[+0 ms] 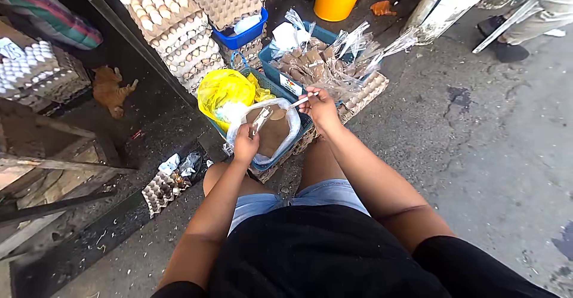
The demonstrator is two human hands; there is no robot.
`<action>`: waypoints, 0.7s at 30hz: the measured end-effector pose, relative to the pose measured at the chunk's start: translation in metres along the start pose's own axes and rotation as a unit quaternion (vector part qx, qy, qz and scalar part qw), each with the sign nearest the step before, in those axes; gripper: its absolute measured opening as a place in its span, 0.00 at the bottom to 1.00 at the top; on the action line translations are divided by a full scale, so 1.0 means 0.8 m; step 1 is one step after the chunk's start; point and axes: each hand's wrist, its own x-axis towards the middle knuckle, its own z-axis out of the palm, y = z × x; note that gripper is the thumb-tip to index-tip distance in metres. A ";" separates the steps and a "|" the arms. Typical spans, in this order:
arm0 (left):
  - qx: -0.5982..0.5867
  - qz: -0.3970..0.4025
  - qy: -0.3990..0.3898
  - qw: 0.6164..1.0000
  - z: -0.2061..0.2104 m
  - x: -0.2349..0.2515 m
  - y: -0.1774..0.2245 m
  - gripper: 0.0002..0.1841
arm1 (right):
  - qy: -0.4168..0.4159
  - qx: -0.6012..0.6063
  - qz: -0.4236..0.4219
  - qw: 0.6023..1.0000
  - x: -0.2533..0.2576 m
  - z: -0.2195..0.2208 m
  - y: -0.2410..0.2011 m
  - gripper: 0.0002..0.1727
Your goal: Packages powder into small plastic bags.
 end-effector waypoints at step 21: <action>-0.006 -0.010 -0.004 1.000 -0.004 -0.003 0.006 0.18 | -0.271 -0.212 -0.160 0.925 -0.026 0.053 -0.010 0.17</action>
